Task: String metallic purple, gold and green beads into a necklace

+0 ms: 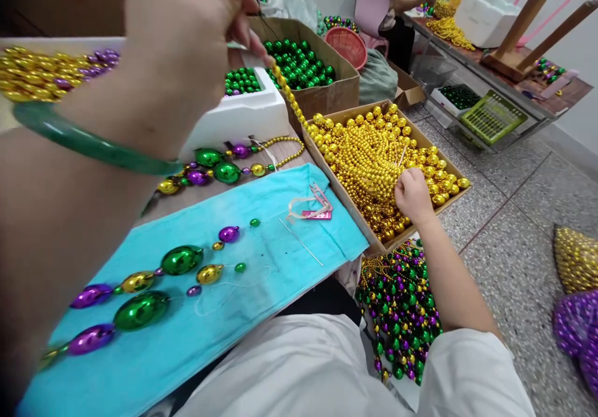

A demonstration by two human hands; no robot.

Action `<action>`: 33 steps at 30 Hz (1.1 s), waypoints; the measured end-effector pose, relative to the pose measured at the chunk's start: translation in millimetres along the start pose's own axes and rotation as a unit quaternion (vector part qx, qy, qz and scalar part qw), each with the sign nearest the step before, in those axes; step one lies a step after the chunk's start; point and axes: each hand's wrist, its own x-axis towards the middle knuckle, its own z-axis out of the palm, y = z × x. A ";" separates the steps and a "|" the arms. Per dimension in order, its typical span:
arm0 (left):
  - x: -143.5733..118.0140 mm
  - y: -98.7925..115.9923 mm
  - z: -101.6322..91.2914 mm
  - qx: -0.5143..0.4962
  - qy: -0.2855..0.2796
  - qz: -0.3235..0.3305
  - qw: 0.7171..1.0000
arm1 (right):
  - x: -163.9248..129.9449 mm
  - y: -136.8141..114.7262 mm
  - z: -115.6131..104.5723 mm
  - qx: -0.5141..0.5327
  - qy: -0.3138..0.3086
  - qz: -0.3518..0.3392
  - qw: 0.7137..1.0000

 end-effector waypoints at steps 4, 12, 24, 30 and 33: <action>-7.3 1.9 0.5 0.135 0.023 0.055 0.989 | 31.1 0.5 -25.7 0.099 -0.085 -0.006 0.991; -21.7 -28.6 24.9 0.006 -0.007 -0.056 0.998 | 62.8 -7.2 -14.5 0.139 -0.006 0.009 0.990; -43.1 -126.4 112.6 -0.186 -0.031 -0.239 0.952 | 52.7 -32.6 27.0 0.413 0.081 0.253 0.871; -58.3 -161.1 125.7 -0.109 -0.046 -0.260 0.958 | 51.7 -34.3 25.9 0.440 0.094 0.267 0.852; -59.3 -157.8 125.8 -0.094 -0.086 -0.267 0.955 | 55.7 -38.2 24.5 0.453 0.070 0.283 0.842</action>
